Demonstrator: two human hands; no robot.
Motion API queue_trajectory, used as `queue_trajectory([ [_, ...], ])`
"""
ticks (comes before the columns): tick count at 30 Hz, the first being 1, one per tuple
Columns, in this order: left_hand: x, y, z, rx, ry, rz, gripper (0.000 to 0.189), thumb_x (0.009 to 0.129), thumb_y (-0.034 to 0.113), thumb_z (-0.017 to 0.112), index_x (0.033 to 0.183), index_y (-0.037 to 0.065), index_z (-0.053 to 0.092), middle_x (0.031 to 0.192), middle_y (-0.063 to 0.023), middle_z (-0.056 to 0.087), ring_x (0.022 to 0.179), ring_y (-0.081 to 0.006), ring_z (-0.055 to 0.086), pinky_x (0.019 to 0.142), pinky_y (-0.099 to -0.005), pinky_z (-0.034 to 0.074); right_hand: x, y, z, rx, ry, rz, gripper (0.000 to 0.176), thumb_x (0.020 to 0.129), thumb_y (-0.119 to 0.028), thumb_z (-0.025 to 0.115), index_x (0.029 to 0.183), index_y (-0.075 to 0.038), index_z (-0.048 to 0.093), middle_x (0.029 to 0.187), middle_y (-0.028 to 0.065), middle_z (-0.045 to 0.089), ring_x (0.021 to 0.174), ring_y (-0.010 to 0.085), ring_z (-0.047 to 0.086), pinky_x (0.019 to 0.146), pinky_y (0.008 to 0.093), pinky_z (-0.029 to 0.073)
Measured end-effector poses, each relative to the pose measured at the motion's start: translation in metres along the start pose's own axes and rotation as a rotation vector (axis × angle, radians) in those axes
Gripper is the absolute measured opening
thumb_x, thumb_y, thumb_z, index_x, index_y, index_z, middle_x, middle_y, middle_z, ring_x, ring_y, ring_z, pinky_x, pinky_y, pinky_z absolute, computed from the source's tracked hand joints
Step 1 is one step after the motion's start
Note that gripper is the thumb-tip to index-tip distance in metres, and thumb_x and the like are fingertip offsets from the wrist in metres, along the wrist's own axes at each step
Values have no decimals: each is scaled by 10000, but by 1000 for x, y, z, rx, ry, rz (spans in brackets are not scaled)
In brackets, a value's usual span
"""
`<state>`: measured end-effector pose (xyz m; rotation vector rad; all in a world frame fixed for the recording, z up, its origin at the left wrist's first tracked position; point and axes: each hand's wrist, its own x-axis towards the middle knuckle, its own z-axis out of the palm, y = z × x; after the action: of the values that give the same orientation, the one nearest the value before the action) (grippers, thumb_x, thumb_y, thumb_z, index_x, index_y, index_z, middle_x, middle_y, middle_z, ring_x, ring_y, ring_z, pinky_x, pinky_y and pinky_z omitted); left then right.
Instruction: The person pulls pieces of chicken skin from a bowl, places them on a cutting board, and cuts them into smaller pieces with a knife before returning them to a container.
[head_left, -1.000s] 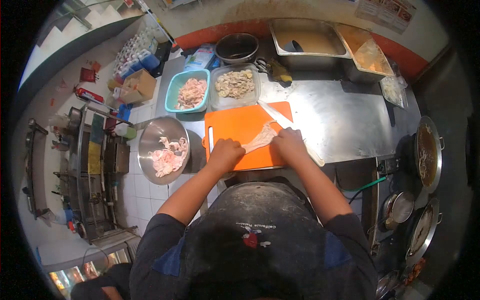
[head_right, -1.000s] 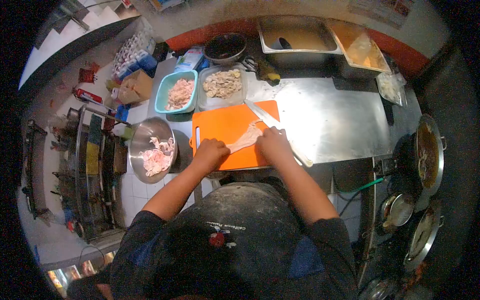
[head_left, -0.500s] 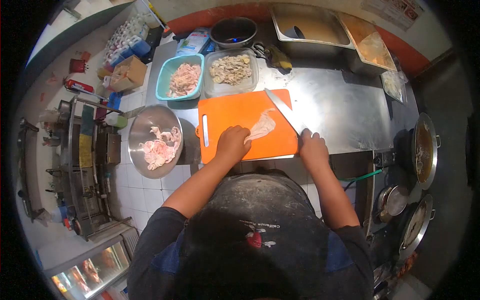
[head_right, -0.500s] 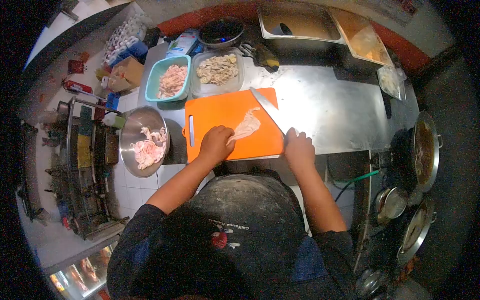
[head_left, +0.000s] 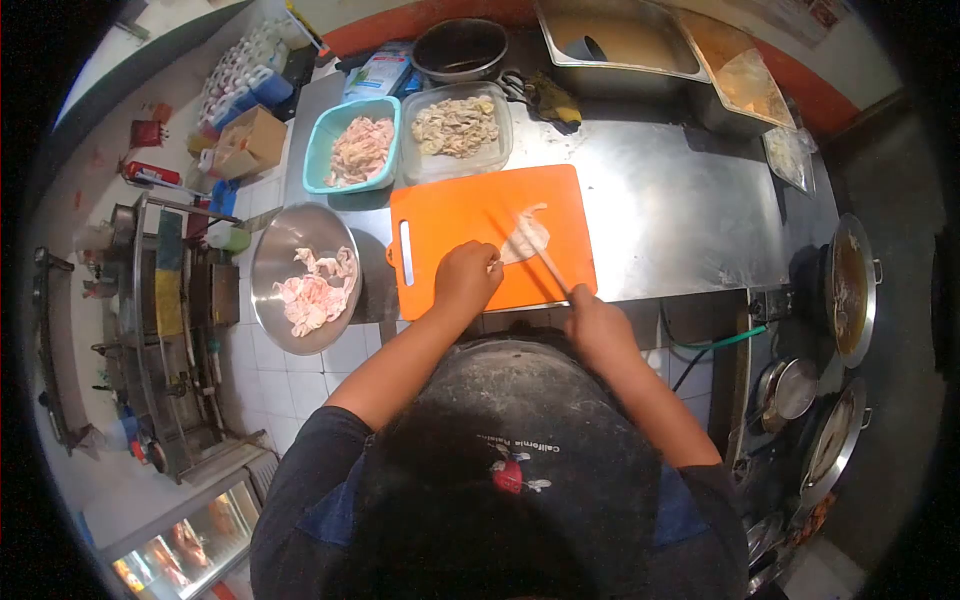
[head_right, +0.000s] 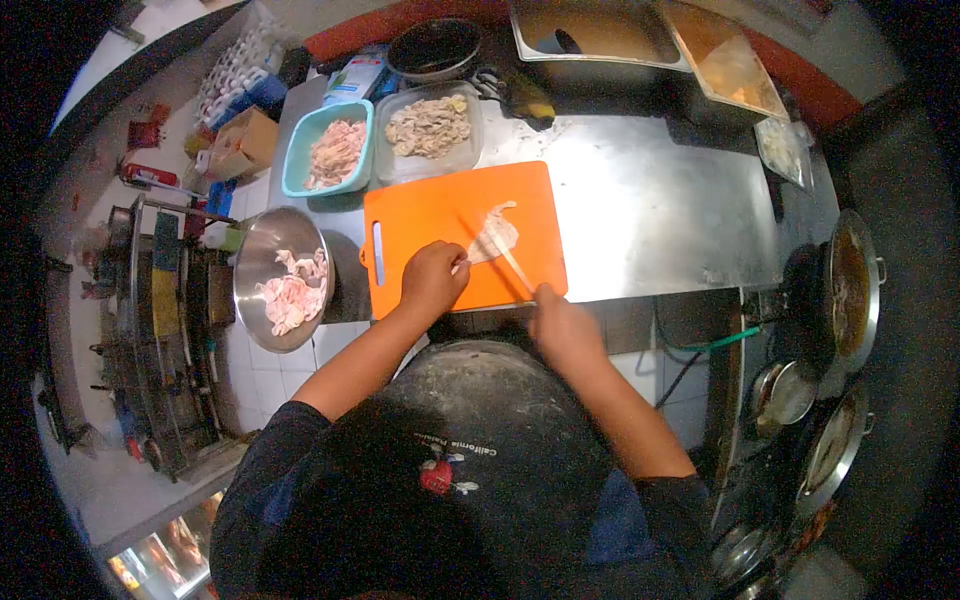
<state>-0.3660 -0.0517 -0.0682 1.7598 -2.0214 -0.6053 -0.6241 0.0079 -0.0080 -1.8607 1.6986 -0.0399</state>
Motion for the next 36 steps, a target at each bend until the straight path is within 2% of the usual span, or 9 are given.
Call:
queue_trajectory([
  [2,-1,-1,4,-28,35,-3,138,879,164,815,934,39,796,921,-172,753,914,-380,741,827,-499,595,8,-17,3,-64,-133,-43,230,1013,-185,605,1148,-1,573,957,302,768,926,517,765,822,636,593],
  [8,-3,-2,7,-23,98,84,93,854,126,800,880,45,762,877,-145,736,864,-377,735,790,-517,587,31,-30,16,-63,-134,-143,195,1064,-151,508,1166,-8,591,1007,305,780,973,506,777,848,629,596],
  [14,-5,-2,9,-35,100,57,81,855,114,790,896,49,763,892,-143,739,865,-375,736,793,-514,589,25,-36,4,-90,-230,-12,231,1082,-150,482,1207,-6,611,1076,316,775,1031,504,769,907,628,584],
  [18,-7,-5,6,-57,139,41,93,858,122,791,894,41,762,901,-142,744,855,-372,738,805,-499,597,-37,23,-7,-173,-302,55,234,1028,-184,580,1207,-34,593,1042,315,771,994,519,756,865,636,575],
  [21,-4,-8,1,-28,99,-42,158,861,166,802,950,39,770,926,-147,746,889,-369,741,834,-498,600,-73,29,-30,-242,-299,89,256,1002,-194,620,1202,-38,583,1008,308,768,968,526,751,845,642,570],
  [24,2,1,-7,-128,76,-114,206,881,229,814,986,56,780,975,-168,749,983,-376,738,863,-493,600,-58,26,-27,-218,-176,54,272,1000,-220,638,1190,-35,579,987,301,767,942,526,750,831,645,571],
  [26,14,13,-3,-97,147,19,235,878,246,820,1014,59,774,1002,-171,742,1025,-373,726,884,-499,594,-28,12,-23,-217,-138,24,259,1011,-216,626,1189,-34,580,981,299,769,932,523,754,823,639,576],
  [33,29,21,12,-120,19,16,205,878,220,830,1021,74,810,981,-171,766,985,-391,752,881,-522,601,54,-18,-7,-253,-107,7,227,1049,-198,540,1184,-25,597,953,281,770,925,508,755,815,619,578],
  [36,30,22,12,-113,-11,-47,180,875,197,829,1015,84,828,975,-178,774,966,-402,761,882,-533,606,61,-18,-3,-264,-114,41,239,1033,-199,570,1197,-29,603,967,263,779,946,494,761,836,615,581],
])
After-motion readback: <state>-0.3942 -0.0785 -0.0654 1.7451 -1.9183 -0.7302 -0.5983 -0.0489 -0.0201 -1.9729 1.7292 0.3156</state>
